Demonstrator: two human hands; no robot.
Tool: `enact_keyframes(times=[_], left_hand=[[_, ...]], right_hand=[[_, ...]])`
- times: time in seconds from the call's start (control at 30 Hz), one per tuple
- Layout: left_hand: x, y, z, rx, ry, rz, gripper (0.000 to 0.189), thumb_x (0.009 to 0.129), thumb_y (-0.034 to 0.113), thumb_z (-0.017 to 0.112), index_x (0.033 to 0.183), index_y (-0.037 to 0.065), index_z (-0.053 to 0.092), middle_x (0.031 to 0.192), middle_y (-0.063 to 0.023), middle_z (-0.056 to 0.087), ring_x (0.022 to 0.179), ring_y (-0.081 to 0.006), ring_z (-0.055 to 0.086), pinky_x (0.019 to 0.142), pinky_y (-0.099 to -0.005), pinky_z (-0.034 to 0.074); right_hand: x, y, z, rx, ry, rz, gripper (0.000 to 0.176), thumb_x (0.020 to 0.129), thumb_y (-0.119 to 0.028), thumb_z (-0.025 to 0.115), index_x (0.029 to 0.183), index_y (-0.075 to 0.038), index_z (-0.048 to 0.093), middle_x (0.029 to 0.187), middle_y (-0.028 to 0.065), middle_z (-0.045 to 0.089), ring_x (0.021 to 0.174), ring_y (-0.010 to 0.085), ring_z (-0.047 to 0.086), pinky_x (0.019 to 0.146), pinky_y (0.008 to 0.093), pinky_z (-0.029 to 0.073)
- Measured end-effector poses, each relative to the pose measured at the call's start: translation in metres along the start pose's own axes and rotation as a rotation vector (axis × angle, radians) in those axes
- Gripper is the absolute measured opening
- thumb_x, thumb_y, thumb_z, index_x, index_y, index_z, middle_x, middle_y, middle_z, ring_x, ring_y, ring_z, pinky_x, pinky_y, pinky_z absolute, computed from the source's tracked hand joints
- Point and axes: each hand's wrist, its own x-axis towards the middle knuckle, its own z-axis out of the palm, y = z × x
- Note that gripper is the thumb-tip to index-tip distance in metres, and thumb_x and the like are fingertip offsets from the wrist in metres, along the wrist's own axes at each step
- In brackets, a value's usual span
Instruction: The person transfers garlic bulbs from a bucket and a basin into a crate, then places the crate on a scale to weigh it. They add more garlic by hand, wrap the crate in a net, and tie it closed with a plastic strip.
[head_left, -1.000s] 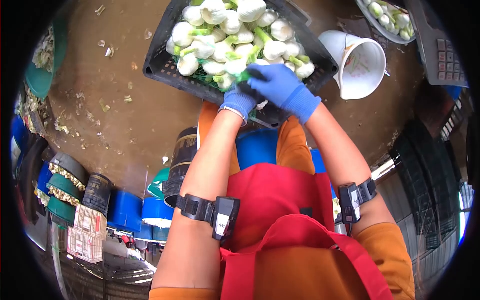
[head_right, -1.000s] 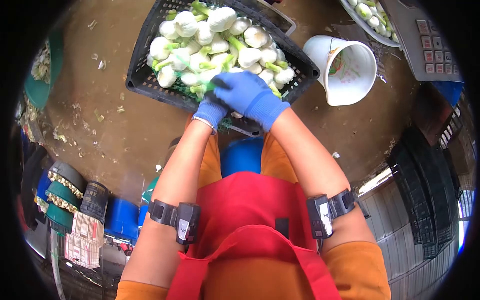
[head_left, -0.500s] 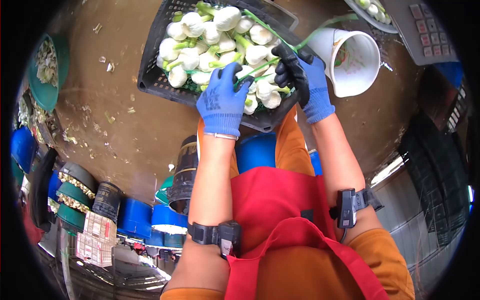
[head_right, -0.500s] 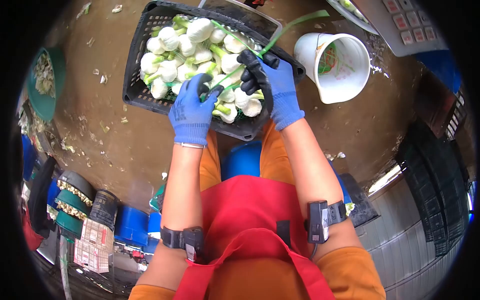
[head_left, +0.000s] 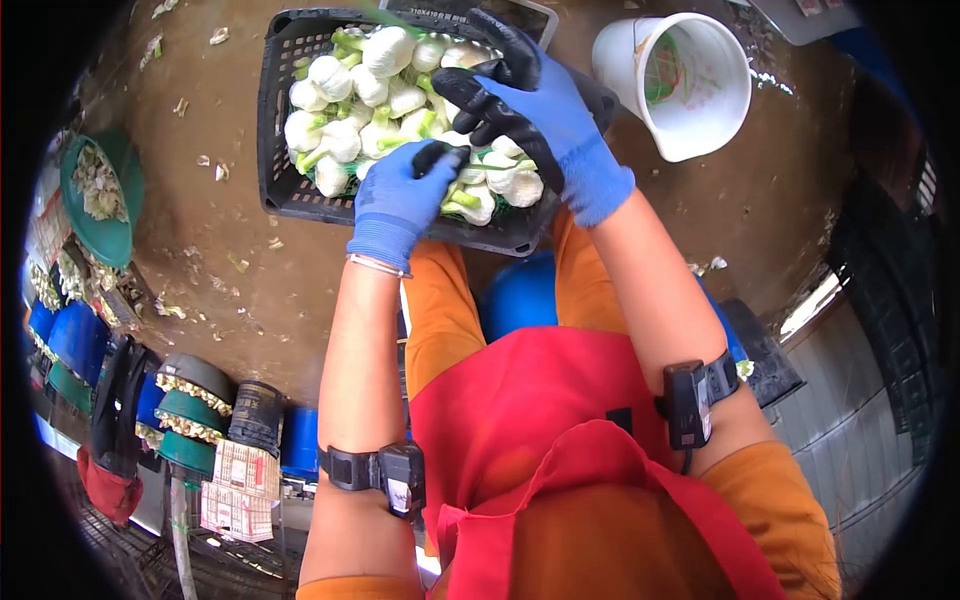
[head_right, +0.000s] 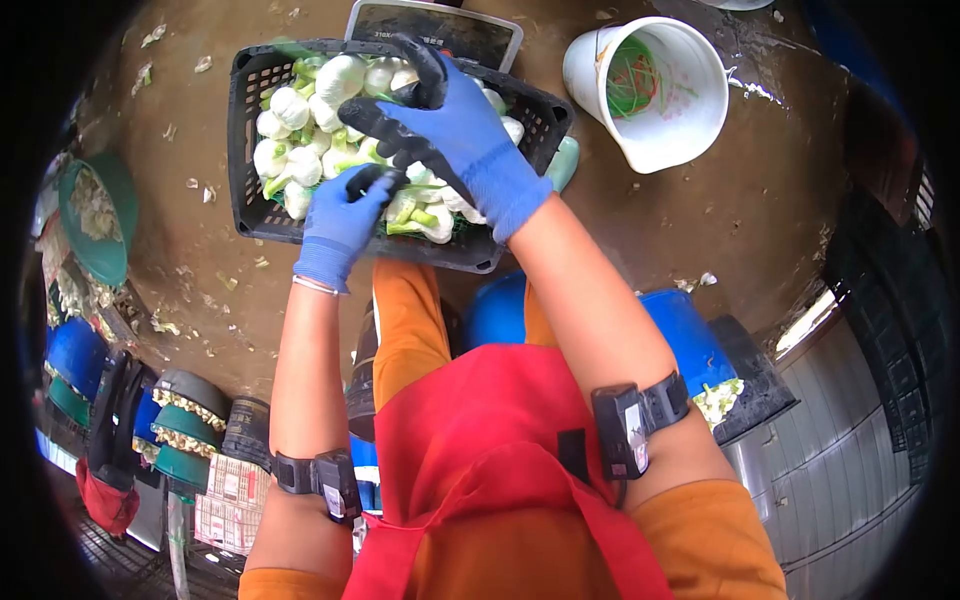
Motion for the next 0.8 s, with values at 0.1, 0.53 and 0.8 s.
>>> enact_keyframes(times=[0.1, 0.53, 0.8], left_hand=[[0.001, -0.018, -0.003, -0.551, -0.015, -0.053, 0.019, 0.087, 0.014, 0.061, 0.1, 0.001, 0.065, 0.08, 0.0001, 0.064, 0.07, -0.0068, 0.053, 0.064, -0.0226, 0.043], [-0.011, -0.026, -0.002, -0.175, 0.198, 0.234, 0.016, 0.084, 0.002, 0.059, 0.1, 0.003, 0.057, 0.09, -0.0045, 0.062, 0.08, -0.012, 0.057, 0.072, -0.0257, 0.047], [0.014, -0.019, 0.006, -0.056, 0.425, 0.181, 0.023, 0.078, 0.019, 0.069, 0.091, 0.005, 0.057, 0.082, -0.0113, 0.063, 0.076, -0.0301, 0.062, 0.069, -0.0365, 0.048]], right_hand=[[0.005, 0.008, -0.012, -0.316, -0.018, 0.266, 0.068, 0.081, -0.021, 0.068, 0.139, -0.012, 0.033, 0.08, 0.0101, 0.063, 0.055, 0.0168, 0.061, 0.046, 0.0256, 0.048], [-0.009, 0.07, -0.004, -1.198, -0.124, -0.111, 0.02, 0.081, -0.028, 0.057, 0.095, -0.015, 0.064, 0.095, 0.0119, 0.058, 0.089, 0.03, 0.06, 0.077, 0.0413, 0.048], [-0.01, 0.073, 0.004, -1.063, 0.101, -0.082, 0.022, 0.081, -0.025, 0.057, 0.097, -0.011, 0.061, 0.1, 0.0135, 0.057, 0.086, 0.0331, 0.061, 0.076, 0.044, 0.049]])
